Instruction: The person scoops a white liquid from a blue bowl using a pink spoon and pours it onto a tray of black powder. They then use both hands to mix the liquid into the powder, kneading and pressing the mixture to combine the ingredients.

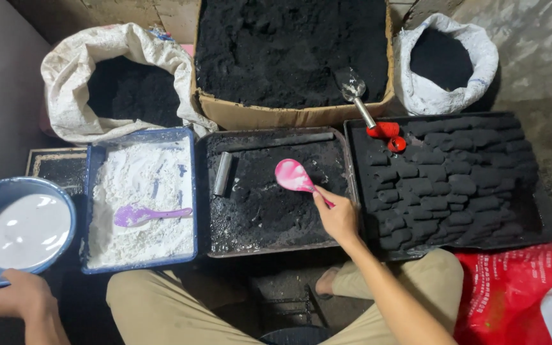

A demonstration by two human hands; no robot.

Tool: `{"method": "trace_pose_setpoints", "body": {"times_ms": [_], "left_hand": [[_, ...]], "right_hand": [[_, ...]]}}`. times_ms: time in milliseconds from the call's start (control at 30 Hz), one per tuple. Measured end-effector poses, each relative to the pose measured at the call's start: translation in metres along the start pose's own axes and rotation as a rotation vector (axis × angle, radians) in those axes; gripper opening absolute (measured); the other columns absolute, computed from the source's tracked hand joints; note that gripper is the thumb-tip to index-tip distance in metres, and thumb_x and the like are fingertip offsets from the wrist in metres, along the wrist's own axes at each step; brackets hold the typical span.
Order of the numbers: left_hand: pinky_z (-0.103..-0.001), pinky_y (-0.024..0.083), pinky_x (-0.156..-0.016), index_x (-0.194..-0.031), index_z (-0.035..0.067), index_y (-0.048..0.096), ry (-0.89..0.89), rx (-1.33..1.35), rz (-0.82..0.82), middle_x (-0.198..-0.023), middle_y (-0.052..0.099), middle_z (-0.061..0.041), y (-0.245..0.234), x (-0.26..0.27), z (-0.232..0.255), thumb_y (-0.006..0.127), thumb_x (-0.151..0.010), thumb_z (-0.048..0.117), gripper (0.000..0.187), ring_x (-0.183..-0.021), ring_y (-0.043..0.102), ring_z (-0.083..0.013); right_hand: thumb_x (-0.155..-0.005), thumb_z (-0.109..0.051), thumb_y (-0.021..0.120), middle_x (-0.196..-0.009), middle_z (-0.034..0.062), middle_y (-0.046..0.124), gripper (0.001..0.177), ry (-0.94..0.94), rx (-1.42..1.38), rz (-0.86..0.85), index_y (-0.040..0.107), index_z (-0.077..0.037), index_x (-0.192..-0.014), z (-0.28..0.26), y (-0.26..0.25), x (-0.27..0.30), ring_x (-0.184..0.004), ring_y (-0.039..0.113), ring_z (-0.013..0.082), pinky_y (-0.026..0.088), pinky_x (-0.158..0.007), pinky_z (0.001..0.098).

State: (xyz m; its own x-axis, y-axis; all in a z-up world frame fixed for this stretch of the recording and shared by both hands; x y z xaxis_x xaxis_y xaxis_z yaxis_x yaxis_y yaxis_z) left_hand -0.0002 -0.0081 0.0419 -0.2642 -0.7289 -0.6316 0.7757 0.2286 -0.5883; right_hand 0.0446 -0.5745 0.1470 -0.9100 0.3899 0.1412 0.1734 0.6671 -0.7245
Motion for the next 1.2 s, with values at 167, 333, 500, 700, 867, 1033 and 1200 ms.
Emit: {"method": "trace_pose_setpoints", "body": {"times_ms": [167,333,500,700,867,1033,1200], "left_hand": [[-0.042,0.044,-0.052,-0.084,-0.011,0.067,0.173,0.107,-0.249,-0.07,0.063,-0.023,-0.023,0.01,0.058,0.051,-0.077,0.009,0.026,-0.064,0.063,-0.0339],[-0.04,0.04,-0.052,-0.078,-0.006,0.066,0.214,0.212,-0.409,-0.064,0.06,-0.017,-0.034,0.041,0.116,0.05,-0.082,0.011,0.024,-0.055,0.054,-0.0261],[-0.038,0.034,-0.05,-0.07,-0.003,0.058,0.118,0.315,-0.716,-0.059,0.055,-0.012,-0.051,0.068,0.184,0.044,-0.08,0.012,0.023,-0.05,0.043,-0.0206],[-0.037,0.039,-0.049,-0.07,0.003,0.057,0.179,0.36,-0.804,-0.042,0.046,-0.012,-0.049,0.098,0.224,0.051,-0.08,0.014,0.016,-0.05,0.053,-0.0332],[-0.035,0.042,-0.047,-0.068,-0.001,0.055,0.261,0.495,-0.854,-0.052,0.053,-0.017,-0.065,0.106,0.263,0.05,-0.077,0.009,0.014,-0.05,0.057,-0.0314],[-0.035,0.044,-0.048,-0.076,-0.005,0.057,0.323,0.539,-0.837,-0.059,0.056,-0.02,-0.074,0.105,0.288,0.048,-0.077,0.005,0.014,-0.05,0.057,-0.0316],[-0.038,0.045,-0.05,-0.086,-0.004,0.058,0.505,0.533,-0.752,-0.063,0.054,-0.018,-0.066,0.11,0.292,0.05,-0.077,0.007,0.016,-0.057,0.056,-0.0347]], "right_hand": [[-0.076,-0.035,0.051,-0.097,-0.0011,0.062,0.031,0.092,-0.04,-0.231,0.063,-0.017,-0.098,-0.004,0.016,0.004,-0.085,0.062,0.0122,0.047,-0.063,0.0223],[-0.077,-0.035,0.049,-0.098,-0.0016,0.062,0.031,0.108,-0.016,-0.32,0.063,-0.019,-0.098,-0.019,0.025,0.007,-0.085,0.061,0.0132,0.045,-0.065,0.0228],[-0.076,-0.034,0.049,-0.095,-0.0008,0.063,0.029,0.059,-0.037,-0.324,0.065,-0.019,-0.094,-0.024,0.032,0.005,-0.087,0.061,0.0123,0.045,-0.067,0.0227],[-0.076,-0.029,0.057,-0.084,0.0068,0.064,0.018,0.0,-0.049,-0.243,0.066,-0.02,-0.089,-0.025,0.028,0.0,-0.085,0.058,0.0291,0.048,-0.068,0.0358],[-0.076,-0.029,0.056,-0.081,0.0059,0.064,0.019,0.014,0.002,-0.254,0.066,-0.02,-0.089,-0.029,0.017,0.0,-0.083,0.058,0.0303,0.048,-0.066,0.0359],[-0.075,-0.031,0.056,-0.08,0.0055,0.064,0.018,0.036,-0.014,-0.245,0.066,-0.022,-0.088,-0.025,0.019,-0.001,-0.083,0.059,0.0294,0.048,-0.065,0.035],[-0.076,-0.035,0.055,-0.081,0.0051,0.064,0.02,0.074,-0.014,-0.266,0.065,-0.024,-0.09,-0.022,0.021,-0.001,-0.084,0.058,0.0294,0.048,-0.067,0.0361]]}}
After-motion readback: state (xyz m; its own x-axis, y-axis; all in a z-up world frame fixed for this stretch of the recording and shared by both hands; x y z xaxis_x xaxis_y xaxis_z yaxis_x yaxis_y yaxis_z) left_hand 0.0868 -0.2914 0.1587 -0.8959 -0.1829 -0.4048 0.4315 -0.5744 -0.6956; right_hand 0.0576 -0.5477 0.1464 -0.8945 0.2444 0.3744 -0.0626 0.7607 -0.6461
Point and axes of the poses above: each hand's wrist, its own x-axis away from the middle knuckle, its own y-axis out of the palm, z = x × y, the point moved 2 cm from there along -x, towards the middle knuckle
